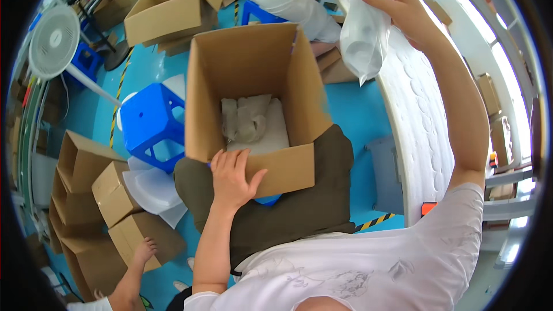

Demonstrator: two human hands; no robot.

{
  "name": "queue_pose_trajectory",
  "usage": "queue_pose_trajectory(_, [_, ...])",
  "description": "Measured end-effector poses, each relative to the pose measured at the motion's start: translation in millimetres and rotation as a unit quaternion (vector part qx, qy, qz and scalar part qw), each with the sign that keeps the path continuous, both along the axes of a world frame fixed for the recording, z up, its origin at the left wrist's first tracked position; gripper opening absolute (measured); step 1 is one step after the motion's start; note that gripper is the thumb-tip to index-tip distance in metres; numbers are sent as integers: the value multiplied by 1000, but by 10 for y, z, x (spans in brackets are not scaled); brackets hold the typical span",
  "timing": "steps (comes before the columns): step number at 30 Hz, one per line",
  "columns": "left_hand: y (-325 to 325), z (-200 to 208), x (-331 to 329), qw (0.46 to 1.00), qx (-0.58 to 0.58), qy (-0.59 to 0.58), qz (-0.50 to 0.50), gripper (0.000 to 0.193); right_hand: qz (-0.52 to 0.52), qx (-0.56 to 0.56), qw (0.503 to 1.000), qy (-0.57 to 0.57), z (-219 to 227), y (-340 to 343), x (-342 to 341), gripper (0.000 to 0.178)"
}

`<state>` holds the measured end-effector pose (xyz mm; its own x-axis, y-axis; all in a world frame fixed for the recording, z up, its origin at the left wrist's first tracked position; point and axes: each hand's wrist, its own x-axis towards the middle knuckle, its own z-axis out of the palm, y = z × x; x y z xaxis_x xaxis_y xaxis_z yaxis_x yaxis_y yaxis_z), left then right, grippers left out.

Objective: Packing wrapped components into cardboard boxes with foam padding.

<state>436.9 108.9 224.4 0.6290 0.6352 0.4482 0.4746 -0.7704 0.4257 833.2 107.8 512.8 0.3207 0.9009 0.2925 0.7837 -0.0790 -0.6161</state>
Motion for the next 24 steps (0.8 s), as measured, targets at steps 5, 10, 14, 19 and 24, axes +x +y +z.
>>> queue_pose_trajectory(5, [20,-34,-18,1000,-7,-27,-9,56,52,-109,990,-68,-178,550,-1144,50])
queue_pose_trajectory(10, [29,-106,-31,999,3,-41,-16,57,119,-279,906,-296,-1100,1383,-1953,50])
queue_pose_trajectory(14, [40,-107,-4,999,-15,-37,-16,58,155,-374,838,-366,-2469,1980,-1725,35])
queue_pose_trajectory(19, [63,-138,-112,999,-46,-20,0,61,18,-501,831,-241,-3579,2052,-1483,44])
queue_pose_trajectory(24, [85,-54,25,996,-72,-11,-46,63,10,-473,846,-246,-4812,1620,-340,45])
